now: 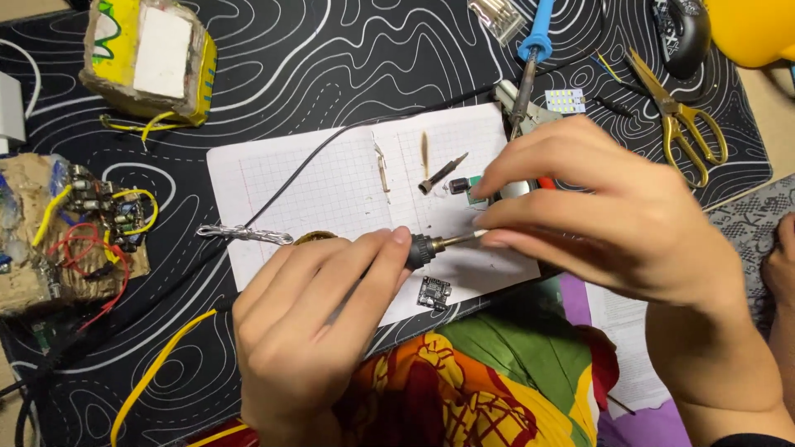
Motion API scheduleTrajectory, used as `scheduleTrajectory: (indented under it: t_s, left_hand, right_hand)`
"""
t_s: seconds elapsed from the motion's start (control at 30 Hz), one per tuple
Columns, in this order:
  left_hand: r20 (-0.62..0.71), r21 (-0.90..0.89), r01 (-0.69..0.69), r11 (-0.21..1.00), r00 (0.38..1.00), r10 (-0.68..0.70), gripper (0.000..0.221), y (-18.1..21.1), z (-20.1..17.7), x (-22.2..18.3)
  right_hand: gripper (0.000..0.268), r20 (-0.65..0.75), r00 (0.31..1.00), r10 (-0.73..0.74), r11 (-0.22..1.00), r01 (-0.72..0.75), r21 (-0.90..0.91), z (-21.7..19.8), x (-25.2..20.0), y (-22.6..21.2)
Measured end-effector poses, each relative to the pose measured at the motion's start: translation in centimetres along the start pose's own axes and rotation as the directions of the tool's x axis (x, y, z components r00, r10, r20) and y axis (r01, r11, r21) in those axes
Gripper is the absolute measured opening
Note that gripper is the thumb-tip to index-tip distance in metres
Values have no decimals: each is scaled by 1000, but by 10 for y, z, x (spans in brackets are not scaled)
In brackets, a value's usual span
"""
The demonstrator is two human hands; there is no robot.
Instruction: Soldering electronic components and wires onto a circuit board using a soldering iron.
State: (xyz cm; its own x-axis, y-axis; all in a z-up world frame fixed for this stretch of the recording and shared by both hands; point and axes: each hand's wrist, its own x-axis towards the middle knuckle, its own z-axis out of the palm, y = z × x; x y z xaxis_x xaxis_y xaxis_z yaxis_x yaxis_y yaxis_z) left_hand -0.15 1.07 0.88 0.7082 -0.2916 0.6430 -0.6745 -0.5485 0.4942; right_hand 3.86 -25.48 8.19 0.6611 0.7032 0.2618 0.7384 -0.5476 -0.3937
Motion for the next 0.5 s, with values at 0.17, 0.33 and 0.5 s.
scheduleTrajectory:
  t_s: [0.17,0.33,0.5]
  left_hand:
    - [8,-1,12,1000,1000,-12,17,1,0,-1]
    - [5,17,5,1000,1000,-5,18,1,1,-2]
    - [19,11,0,1000,1000,-1,18,3,2,-2]
  right_hand:
    - [11,-18,999,51,999,-51,1,-4,-5,-4]
    - [17,-41,995,94,996,-94,2,1,-5,-3]
    - [13,-20,1000,-18,999,19,48,10,1,-3]
